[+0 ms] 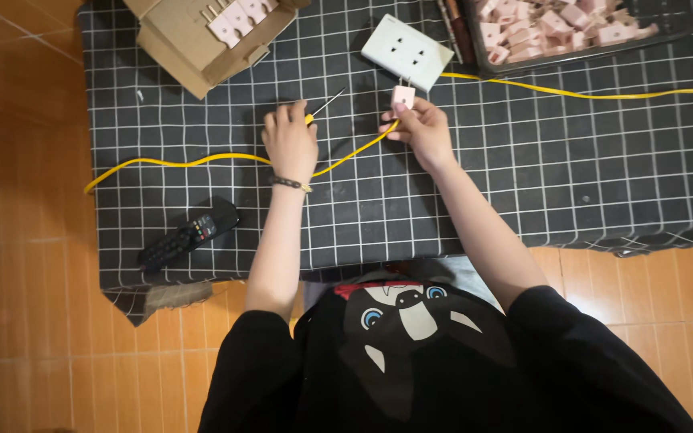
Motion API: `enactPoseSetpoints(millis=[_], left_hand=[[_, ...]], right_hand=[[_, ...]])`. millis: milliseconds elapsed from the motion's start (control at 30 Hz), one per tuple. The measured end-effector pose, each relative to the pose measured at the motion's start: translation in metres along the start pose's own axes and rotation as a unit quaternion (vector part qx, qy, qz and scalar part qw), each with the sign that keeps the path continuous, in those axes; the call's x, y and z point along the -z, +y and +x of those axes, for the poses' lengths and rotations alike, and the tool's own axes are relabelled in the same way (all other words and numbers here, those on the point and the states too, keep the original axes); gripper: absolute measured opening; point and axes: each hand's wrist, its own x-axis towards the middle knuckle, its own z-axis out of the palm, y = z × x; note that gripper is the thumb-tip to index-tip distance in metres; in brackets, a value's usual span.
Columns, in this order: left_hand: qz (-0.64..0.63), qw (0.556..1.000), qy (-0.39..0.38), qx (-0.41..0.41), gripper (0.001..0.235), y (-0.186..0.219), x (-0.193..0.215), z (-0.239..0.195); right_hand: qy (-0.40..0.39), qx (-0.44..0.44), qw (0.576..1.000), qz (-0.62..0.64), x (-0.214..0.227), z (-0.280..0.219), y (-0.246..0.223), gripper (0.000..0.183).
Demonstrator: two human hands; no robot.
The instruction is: The person assembles a pink electrical plug onto a yellow cable using a screwdriver. They strip the cable, insert the wires into the plug terminals, and tighten the screws to secure the connection. The person also tests the plug by inserting it into a white power strip.
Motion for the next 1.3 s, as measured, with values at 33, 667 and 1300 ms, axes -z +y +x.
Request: enactPoseSetpoints(millis=[33, 667, 1300], left_hand=[[-0.058, 0.998, -0.031, 0.005, 0.044, -0.008, 0.001, 0.001], [-0.465, 0.883, -0.020, -0.060, 0.020, 0.025, -0.005, 0.037], [-0.365, 0.905, -0.121, -0.180, 0.008, 0.042, 0.053, 0.052]], right_hand=[[-0.017, 0.008, 1.000, 0.007, 0.001, -0.001, -0.001, 0.028], [-0.030, 0.031, 0.998, -0.053, 0.006, 0.024, -0.004, 0.036], [-0.009, 0.141, 0.970, -0.197, 0.009, 0.020, 0.017, 0.036]])
